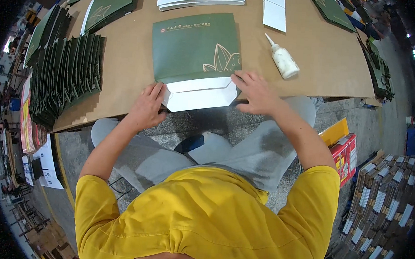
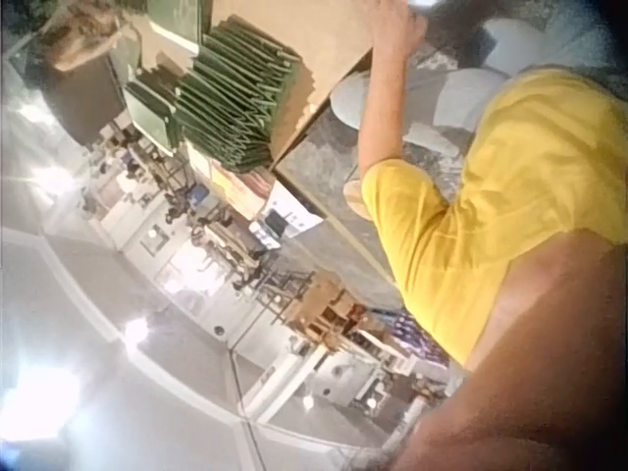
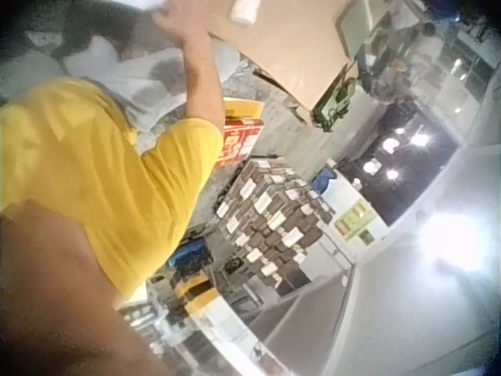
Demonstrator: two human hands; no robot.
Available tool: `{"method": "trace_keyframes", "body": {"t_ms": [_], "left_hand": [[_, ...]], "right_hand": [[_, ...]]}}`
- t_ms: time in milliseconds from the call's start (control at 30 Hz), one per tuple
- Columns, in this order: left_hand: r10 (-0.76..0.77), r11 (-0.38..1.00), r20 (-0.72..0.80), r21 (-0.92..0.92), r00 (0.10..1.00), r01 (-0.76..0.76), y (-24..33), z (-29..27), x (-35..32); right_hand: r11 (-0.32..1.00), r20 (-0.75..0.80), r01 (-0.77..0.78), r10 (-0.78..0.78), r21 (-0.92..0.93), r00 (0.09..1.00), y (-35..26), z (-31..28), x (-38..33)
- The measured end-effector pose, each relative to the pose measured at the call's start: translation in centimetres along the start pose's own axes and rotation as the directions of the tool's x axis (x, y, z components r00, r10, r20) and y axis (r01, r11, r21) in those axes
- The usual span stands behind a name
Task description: Applying glue and folding paper gift bags in an assembly line setting.
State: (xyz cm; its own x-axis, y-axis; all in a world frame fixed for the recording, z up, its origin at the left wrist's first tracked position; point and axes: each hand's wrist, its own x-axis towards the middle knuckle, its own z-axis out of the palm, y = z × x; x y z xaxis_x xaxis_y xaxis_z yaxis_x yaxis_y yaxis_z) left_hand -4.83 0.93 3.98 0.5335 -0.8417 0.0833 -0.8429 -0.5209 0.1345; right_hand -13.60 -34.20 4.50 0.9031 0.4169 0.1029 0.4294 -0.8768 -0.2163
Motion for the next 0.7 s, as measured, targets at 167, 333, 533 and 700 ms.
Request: {"method": "trace_keyframes", "body": {"t_ms": [167, 333, 533, 700], "left_hand": [[-0.140, 0.989, -0.114, 0.033, 0.984, 0.144, 0.4, 2.7, -0.2], [-0.290, 0.949, -0.270, -0.201, 0.918, 0.241, 0.1, 2.5, 1.8], [-0.471, 0.878, -0.278, -0.238, 0.837, 0.415, 0.6, 3.2, 4.3], [-0.522, 0.852, -0.239, -0.184, 0.819, 0.490, 0.1, 3.3, 5.2]], "right_hand": [[0.995, -0.189, -0.063, 0.046, -0.083, 0.981, -1.2, 3.0, -0.2], [0.976, -0.330, -0.168, 0.205, 0.138, 0.921, -1.2, 3.7, 1.4], [0.948, -0.310, -0.287, 0.317, 0.140, 0.896, -1.3, 3.6, 2.7], [0.843, -0.329, -0.530, 0.528, 0.093, 0.782, -1.8, 4.2, 4.7]]}}
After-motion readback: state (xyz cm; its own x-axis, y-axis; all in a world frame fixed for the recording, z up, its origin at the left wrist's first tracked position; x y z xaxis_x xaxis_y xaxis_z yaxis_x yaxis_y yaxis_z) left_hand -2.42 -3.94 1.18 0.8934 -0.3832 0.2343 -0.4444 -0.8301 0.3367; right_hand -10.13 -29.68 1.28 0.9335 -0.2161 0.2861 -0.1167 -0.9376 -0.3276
